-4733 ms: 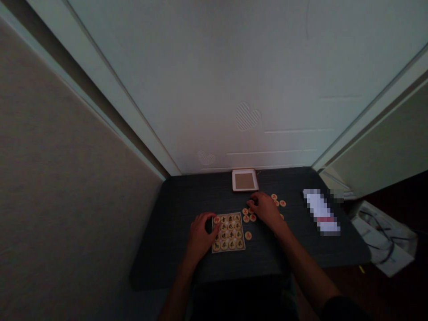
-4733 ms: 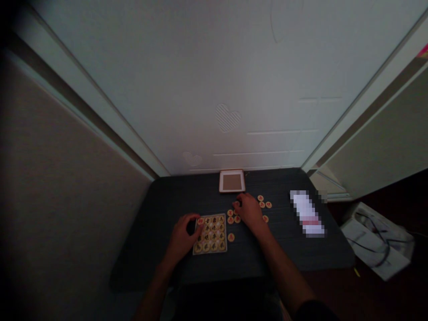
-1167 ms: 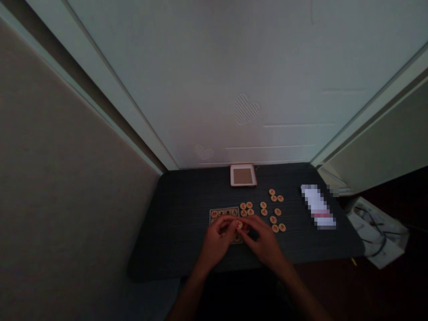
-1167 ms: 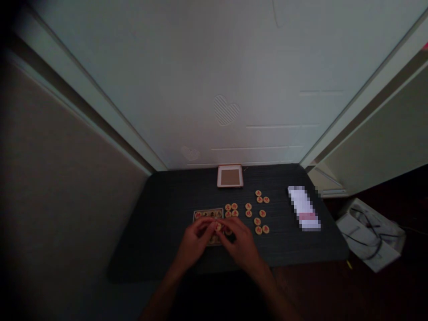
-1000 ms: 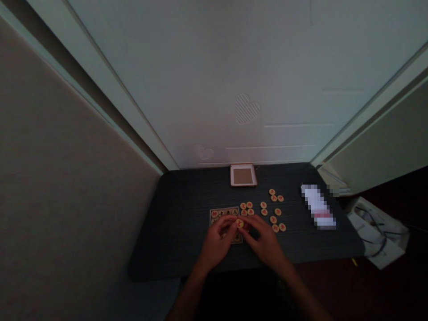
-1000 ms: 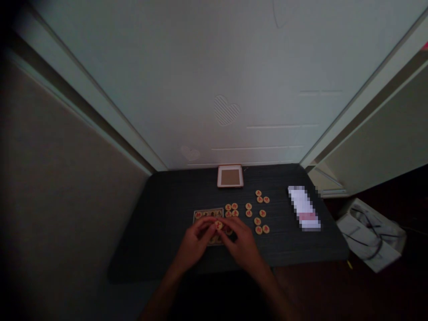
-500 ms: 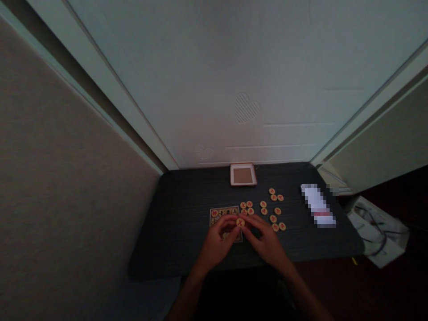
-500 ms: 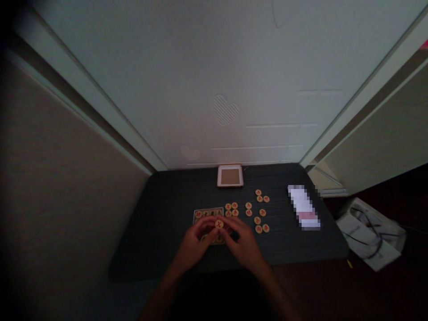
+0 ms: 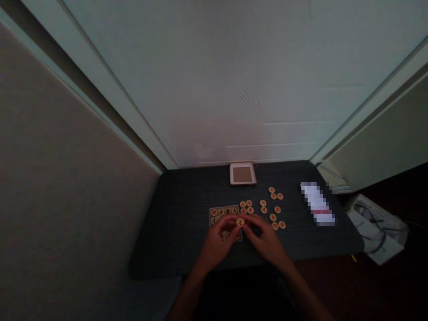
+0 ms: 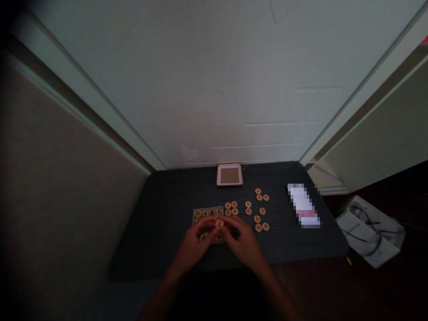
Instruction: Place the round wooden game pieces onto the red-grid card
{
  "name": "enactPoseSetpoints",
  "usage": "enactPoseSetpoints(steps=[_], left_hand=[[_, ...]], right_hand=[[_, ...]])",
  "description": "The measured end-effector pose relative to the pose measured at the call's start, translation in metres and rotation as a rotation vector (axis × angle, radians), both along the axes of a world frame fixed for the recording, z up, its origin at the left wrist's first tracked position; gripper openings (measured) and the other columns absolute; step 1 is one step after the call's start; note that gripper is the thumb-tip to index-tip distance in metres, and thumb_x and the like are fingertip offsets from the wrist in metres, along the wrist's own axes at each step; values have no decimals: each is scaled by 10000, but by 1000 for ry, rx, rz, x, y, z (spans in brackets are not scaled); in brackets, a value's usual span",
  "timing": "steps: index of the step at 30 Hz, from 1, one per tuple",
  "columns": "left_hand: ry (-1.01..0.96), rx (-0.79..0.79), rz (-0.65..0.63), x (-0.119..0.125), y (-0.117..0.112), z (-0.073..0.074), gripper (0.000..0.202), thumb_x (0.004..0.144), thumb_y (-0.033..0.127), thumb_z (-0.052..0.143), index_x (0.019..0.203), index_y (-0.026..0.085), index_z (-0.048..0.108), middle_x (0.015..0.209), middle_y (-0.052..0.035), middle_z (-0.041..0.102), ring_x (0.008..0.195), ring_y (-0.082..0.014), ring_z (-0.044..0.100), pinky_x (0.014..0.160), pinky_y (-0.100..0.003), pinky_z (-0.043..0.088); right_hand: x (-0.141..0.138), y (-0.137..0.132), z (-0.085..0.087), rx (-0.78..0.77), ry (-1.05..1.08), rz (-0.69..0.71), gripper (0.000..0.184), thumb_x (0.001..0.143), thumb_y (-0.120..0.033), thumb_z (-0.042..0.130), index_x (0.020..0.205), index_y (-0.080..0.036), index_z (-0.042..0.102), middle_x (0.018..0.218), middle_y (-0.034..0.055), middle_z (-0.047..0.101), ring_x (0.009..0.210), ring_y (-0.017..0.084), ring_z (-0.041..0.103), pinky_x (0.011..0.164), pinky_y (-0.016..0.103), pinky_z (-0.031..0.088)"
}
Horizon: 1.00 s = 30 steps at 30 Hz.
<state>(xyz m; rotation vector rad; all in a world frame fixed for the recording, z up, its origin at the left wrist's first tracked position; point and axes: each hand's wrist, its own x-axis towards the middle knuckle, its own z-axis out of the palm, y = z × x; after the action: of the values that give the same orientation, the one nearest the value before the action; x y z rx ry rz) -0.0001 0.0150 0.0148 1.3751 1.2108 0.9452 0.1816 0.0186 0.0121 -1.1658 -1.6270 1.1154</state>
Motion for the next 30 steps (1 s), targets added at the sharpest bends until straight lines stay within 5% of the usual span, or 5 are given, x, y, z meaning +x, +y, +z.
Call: enactPoseSetpoints(steps=[9, 30], left_hand=[[166, 82, 27, 2, 1, 1, 287, 885, 281, 666, 1172, 263, 665, 1015, -29, 762, 895, -197, 719, 877, -349, 562], [223, 134, -51, 3, -3, -1, 246, 920, 284, 646, 1164, 293, 668, 1117, -9, 750, 986, -197, 711, 940, -351, 530]], right_hand=[[1, 0, -15, -130, 60, -71, 293, 886, -355, 679, 1158, -257, 721, 1095, 60, 761, 993, 246, 712, 901, 401, 576], [0, 2, -9, -200, 91, -108, 233, 878, -436, 699, 981, -232, 745, 941, 43, 773, 878, 220, 714, 819, 346, 562]])
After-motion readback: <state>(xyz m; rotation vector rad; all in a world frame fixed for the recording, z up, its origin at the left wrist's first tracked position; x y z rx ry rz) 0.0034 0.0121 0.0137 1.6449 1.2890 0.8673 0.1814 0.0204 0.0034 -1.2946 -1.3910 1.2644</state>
